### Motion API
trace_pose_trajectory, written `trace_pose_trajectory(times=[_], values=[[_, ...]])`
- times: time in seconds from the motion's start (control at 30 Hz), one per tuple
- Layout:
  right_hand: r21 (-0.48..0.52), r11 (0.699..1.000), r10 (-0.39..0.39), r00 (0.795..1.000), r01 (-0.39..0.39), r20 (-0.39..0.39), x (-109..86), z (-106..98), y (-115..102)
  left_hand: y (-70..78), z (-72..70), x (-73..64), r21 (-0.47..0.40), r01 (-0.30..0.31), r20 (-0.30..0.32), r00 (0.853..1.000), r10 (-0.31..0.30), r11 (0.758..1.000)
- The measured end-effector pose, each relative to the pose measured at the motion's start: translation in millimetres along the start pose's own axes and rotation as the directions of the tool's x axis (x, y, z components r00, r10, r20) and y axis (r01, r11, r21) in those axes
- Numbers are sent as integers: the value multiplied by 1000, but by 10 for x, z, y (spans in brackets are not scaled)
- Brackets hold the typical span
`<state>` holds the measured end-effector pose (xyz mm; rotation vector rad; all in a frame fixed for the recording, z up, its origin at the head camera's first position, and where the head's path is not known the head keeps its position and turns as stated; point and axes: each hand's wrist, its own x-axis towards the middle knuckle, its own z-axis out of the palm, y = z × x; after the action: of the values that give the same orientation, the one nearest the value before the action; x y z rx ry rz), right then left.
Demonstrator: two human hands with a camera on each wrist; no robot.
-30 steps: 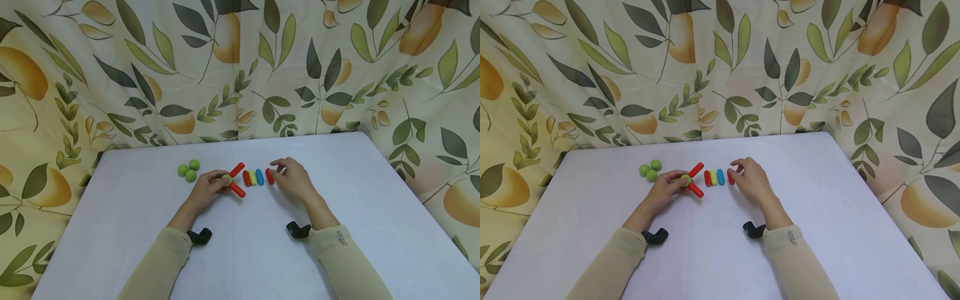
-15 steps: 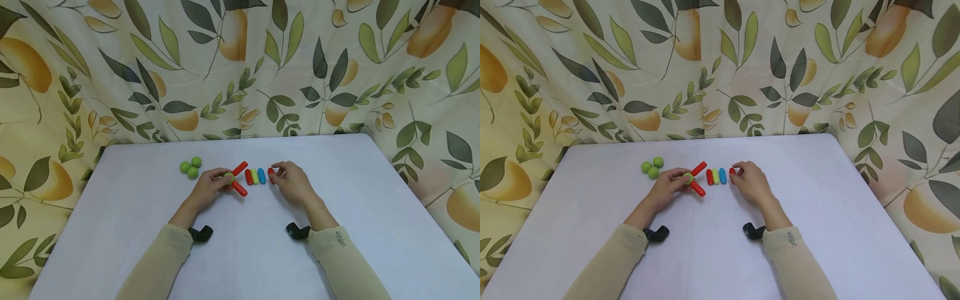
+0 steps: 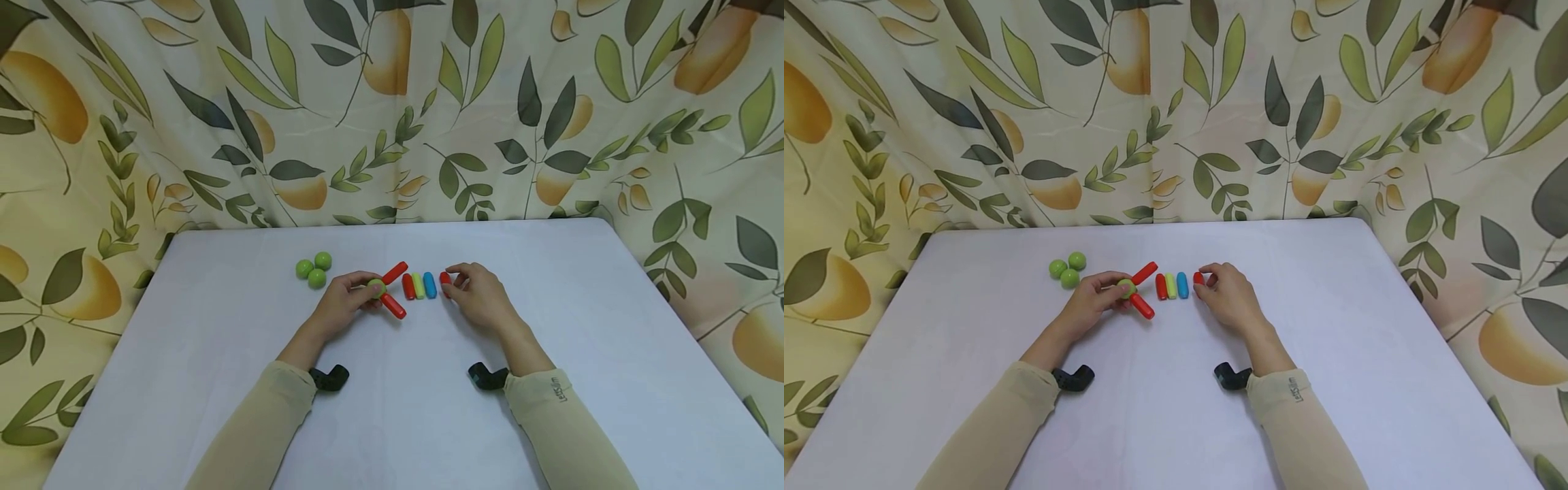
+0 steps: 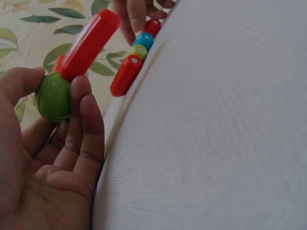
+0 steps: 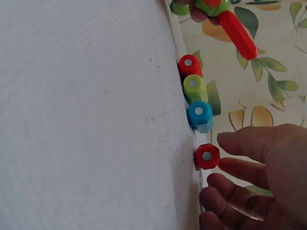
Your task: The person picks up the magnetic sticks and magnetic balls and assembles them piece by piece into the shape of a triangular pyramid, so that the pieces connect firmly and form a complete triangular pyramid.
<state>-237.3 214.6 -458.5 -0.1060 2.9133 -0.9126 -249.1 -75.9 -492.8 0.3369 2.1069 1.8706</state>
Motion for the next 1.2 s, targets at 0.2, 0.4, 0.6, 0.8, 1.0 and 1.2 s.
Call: trace_pose_trajectory(times=[0.2, 0.4, 0.6, 0.8, 1.0, 1.2], values=[[1, 1000, -7, 1000, 7, 4, -1, -1, 1, 13, -7, 6, 0, 9, -2, 1000, -9, 1000], [1, 1000, -6, 1000, 6, 7, 3, -8, -2, 6, -14, 22, -1, 1, 6, 1000, -1, 1000], [1, 1000, 6, 1000, -7, 9, 6, 3, 2, -13, -22, 35, -1, 0, 9, 1000, 0, 1000], [2, 1000, 9, 1000, -9, 13, 6, 4, -3, -22, -25, 41, -8, 2, 10, 1000, -2, 1000], [1, 1000, 10, 1000, -10, 14, 3, -6, -2, -9, -25, 36, -12, -5, 15, 1000, 5, 1000], [0, 1000, 12, 1000, -12, 19, 3, -8, 0, -7, -25, 33, -8, -6, 19, 1000, 6, 1000]])
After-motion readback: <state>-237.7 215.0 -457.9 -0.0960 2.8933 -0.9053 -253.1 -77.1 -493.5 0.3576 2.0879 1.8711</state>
